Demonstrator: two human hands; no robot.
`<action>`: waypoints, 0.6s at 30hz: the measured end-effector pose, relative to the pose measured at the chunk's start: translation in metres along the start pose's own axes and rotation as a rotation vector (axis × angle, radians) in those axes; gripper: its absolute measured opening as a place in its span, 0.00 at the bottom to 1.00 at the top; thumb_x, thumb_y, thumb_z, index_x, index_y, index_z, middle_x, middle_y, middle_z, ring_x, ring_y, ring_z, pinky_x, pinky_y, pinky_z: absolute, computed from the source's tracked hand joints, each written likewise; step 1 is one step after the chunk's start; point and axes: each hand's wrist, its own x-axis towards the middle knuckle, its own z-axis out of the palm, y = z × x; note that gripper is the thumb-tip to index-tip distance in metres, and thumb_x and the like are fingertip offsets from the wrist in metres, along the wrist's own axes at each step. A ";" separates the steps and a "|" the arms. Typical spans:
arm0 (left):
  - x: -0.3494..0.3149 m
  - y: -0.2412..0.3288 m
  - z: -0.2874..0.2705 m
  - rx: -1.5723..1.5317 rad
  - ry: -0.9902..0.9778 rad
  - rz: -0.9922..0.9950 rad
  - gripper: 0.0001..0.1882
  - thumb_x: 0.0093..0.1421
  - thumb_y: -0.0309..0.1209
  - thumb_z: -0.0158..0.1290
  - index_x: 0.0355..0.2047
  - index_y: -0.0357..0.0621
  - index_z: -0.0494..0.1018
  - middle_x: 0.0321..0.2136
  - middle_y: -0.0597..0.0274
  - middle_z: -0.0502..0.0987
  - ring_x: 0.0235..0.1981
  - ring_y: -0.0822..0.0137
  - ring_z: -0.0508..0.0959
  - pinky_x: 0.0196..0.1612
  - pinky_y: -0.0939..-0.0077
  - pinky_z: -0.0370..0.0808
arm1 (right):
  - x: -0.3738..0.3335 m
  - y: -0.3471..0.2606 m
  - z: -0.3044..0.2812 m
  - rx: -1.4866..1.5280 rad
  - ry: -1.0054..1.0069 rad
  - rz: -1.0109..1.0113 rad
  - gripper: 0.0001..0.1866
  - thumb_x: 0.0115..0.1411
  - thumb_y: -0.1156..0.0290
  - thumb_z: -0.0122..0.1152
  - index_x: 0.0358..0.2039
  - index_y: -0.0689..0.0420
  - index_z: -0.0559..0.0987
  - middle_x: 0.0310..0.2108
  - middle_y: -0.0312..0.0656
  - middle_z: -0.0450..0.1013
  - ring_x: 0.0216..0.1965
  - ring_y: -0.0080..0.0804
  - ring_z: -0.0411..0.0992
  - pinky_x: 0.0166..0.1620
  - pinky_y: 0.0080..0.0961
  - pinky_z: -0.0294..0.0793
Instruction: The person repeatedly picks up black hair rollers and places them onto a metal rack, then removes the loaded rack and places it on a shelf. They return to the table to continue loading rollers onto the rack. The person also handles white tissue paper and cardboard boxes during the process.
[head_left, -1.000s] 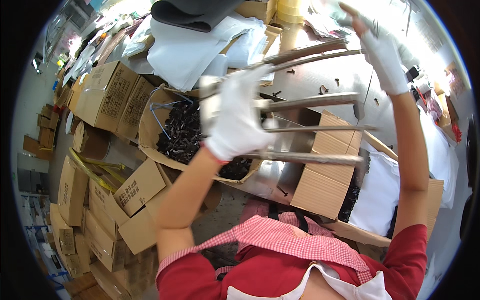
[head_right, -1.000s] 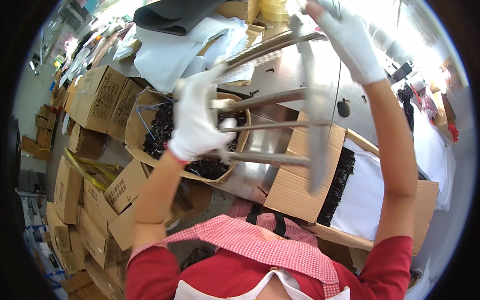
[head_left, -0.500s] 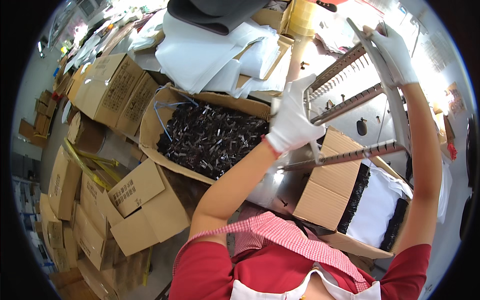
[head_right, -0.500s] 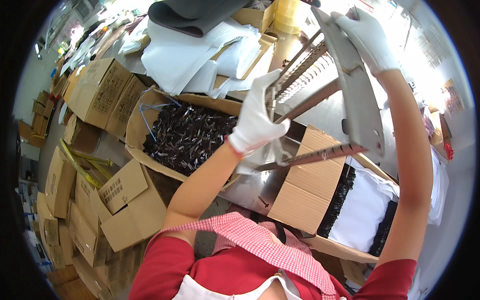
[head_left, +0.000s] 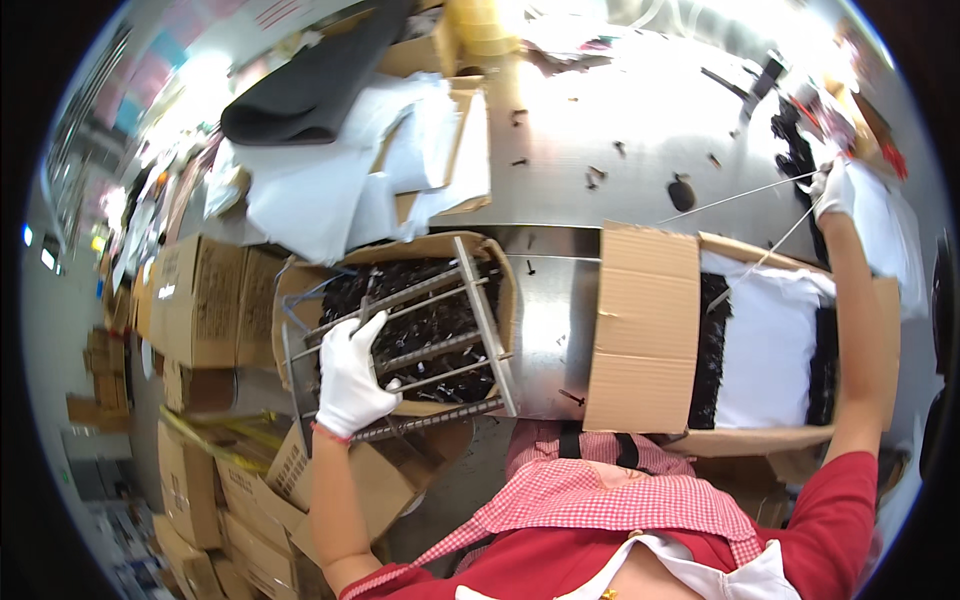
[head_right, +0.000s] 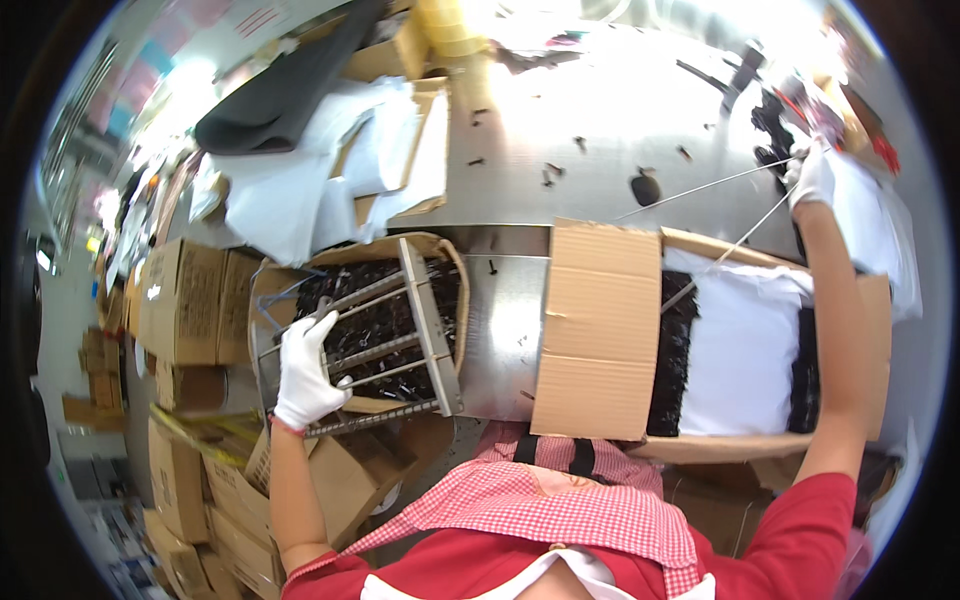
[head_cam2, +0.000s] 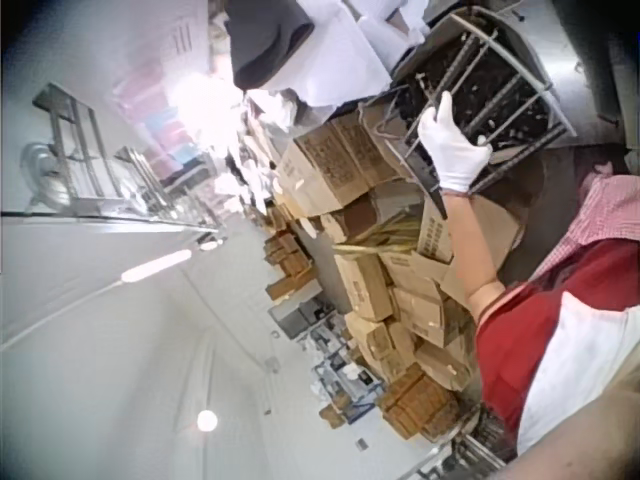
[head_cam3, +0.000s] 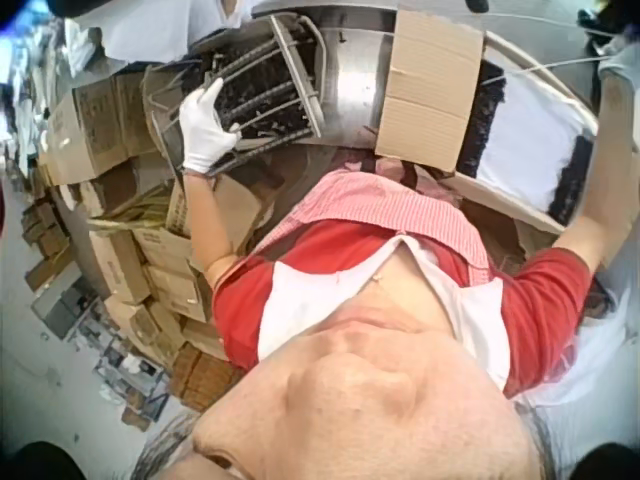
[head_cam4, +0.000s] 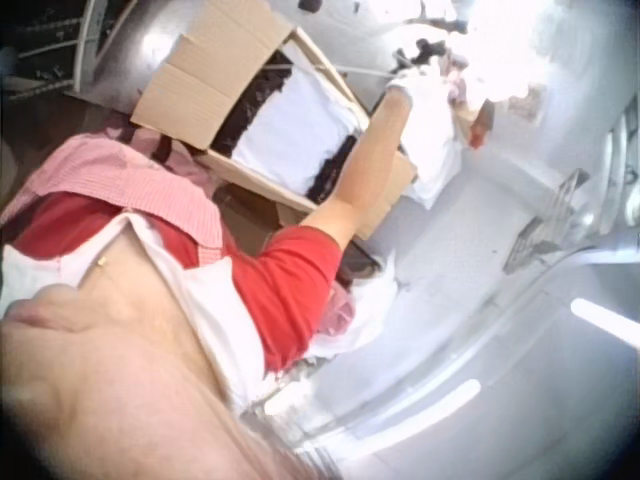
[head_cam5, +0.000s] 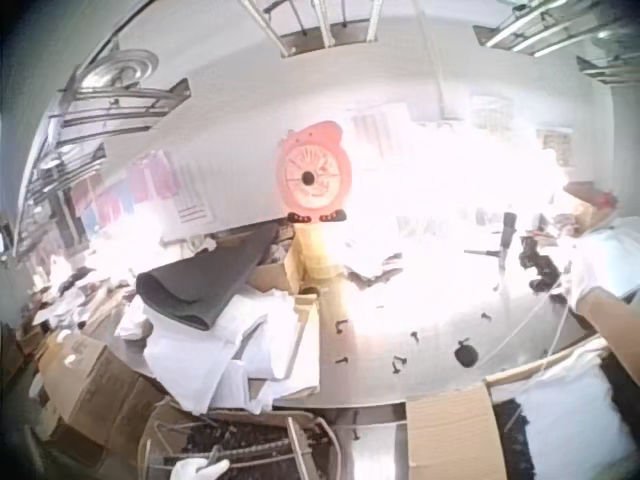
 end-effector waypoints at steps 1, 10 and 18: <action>0.002 0.004 -0.003 -0.013 -0.006 0.007 0.46 0.32 0.27 0.64 0.59 0.44 0.68 0.49 0.47 0.68 0.53 0.45 0.67 0.60 0.56 0.63 | 0.021 -0.013 -0.042 0.027 0.222 -0.038 0.15 0.68 0.55 0.48 0.29 0.47 0.75 0.16 0.28 0.64 0.17 0.18 0.61 0.19 0.22 0.55; 0.073 0.103 -0.004 -0.393 0.011 0.199 0.48 0.37 0.26 0.57 0.64 0.33 0.59 0.55 0.45 0.63 0.58 0.49 0.66 0.65 0.59 0.59 | -0.013 -0.224 -0.373 -0.377 1.432 -0.782 0.17 0.60 0.61 0.56 0.42 0.62 0.76 0.40 0.52 0.80 0.38 0.48 0.78 0.45 0.44 0.75; 0.113 0.213 0.018 -0.379 -0.274 0.376 0.52 0.46 0.25 0.67 0.68 0.32 0.51 0.63 0.46 0.56 0.67 0.50 0.58 0.70 0.54 0.56 | -0.041 -0.114 -0.479 -0.689 1.472 -0.366 0.33 0.70 0.43 0.39 0.34 0.62 0.80 0.34 0.52 0.80 0.38 0.55 0.79 0.44 0.48 0.75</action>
